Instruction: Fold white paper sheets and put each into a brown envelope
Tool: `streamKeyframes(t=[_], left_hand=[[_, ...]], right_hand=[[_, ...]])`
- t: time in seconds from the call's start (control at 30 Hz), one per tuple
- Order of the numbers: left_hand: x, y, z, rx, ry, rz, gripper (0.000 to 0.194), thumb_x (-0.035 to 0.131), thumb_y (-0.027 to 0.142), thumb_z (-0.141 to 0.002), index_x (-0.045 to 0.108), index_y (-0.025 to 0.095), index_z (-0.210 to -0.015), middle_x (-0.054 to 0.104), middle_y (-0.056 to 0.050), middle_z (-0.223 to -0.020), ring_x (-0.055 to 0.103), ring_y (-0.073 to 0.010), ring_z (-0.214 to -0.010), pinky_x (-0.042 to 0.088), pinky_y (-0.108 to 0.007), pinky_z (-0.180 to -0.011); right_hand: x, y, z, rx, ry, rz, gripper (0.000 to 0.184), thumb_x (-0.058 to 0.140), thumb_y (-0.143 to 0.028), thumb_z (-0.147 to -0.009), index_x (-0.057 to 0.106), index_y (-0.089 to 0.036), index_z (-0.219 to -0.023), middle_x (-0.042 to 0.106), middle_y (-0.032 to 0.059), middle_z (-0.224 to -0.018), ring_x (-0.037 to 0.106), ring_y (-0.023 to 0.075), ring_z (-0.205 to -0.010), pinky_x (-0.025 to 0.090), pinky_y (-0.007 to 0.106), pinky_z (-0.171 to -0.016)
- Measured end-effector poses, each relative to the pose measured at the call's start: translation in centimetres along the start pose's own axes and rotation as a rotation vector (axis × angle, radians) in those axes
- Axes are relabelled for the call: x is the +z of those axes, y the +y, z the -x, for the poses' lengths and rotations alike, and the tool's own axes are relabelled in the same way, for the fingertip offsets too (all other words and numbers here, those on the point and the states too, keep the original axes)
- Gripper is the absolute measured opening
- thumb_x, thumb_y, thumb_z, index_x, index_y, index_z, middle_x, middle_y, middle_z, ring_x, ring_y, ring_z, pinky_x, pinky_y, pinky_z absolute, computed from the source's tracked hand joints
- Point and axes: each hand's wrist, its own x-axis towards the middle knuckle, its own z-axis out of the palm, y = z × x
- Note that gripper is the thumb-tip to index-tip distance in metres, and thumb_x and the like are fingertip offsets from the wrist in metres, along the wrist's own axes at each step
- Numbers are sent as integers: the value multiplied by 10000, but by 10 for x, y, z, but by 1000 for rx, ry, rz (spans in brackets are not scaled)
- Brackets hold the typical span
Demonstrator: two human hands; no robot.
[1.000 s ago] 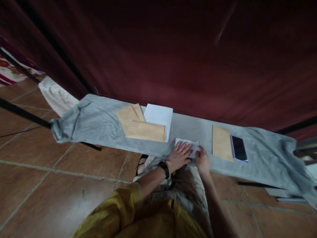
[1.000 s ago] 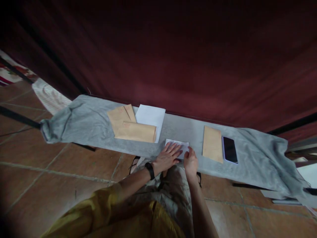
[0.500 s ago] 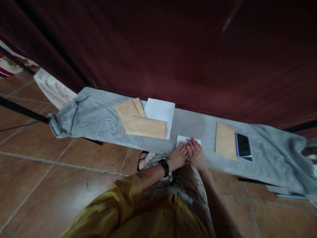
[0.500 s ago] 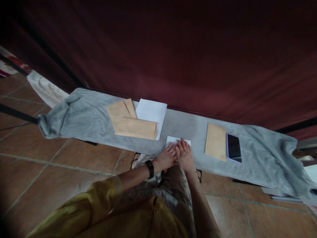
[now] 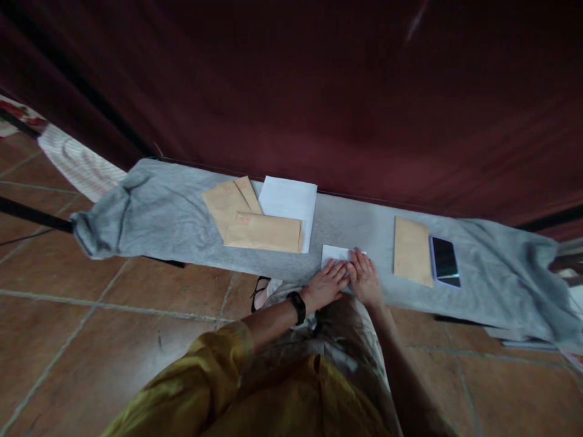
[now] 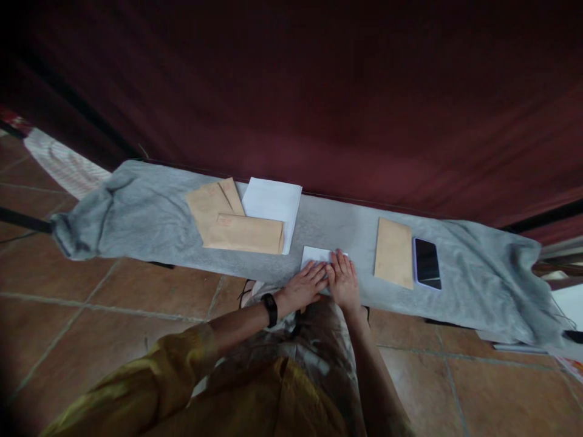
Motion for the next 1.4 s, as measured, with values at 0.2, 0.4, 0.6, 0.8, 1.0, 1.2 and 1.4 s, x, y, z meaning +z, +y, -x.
streamKeyframes(t=[0.2, 0.4, 0.6, 0.8, 1.0, 1.2, 1.4], left_hand=[[-3, 1, 9, -73, 38, 55, 740, 514, 582, -971, 388, 92, -1511, 403, -190, -1588, 270, -294, -1525, 158, -508, -1256], [2, -8, 24, -347, 115, 95, 701, 437, 488, -1019, 312, 32, -1537, 322, -231, -1615, 248, -311, -1530, 260, -506, -1235], [7, -17, 23, -411, 147, 108, 593, 382, 366, -1035, 334, 54, -1537, 358, -212, -1604, 293, -293, -1516, 334, -500, -1209], [7, -26, 24, -391, 155, 92, 548, 371, 338, -1031, 406, 68, -1506, 422, -194, -1574, 387, -285, -1473, 357, -475, -1202], [6, -24, 8, -385, 217, 44, 537, 351, 267, -1016, 398, 81, -1517, 420, -180, -1579, 333, -288, -1499, 342, -508, -1205], [16, -25, -6, -384, 196, 9, 562, 398, 322, -1005, 398, 92, -1517, 430, -177, -1574, 348, -294, -1492, 356, -505, -1192], [10, -35, 7, -298, 164, 24, 611, 432, 416, -1003, 379, 92, -1518, 432, -206, -1565, 372, -306, -1479, 369, -518, -1180]], right_hand=[[4, -6, 1, 35, 11, 96, 564, 229, -410, -1072, 360, -179, -1569, 338, 122, -1637, 267, 266, -1520, 249, 499, -1211], [5, -11, -1, 101, 24, 134, 528, 306, -391, -1061, 421, -202, -1540, 380, 125, -1616, 335, 295, -1483, 256, 519, -1193], [-4, -1, -19, 164, 17, 40, 462, 383, -282, -1025, 525, -178, -1452, 553, 125, -1484, 483, 269, -1350, 332, 468, -1141], [-16, 9, -44, 182, 49, 47, 365, 476, -219, -969, 654, -198, -1287, 682, 137, -1264, 590, 276, -1165, 383, 478, -1086], [-7, -19, -35, 83, 64, 17, 403, 415, -254, -1018, 595, -186, -1372, 616, 116, -1410, 533, 226, -1312, 384, 421, -1126], [7, -32, -9, 66, 80, 67, 482, 359, -325, -1056, 497, -131, -1476, 466, 132, -1560, 402, 249, -1453, 308, 444, -1186], [5, -7, 7, 52, 80, 129, 541, 383, -380, -1054, 413, -131, -1533, 431, 147, -1578, 384, 256, -1469, 295, 460, -1198]])
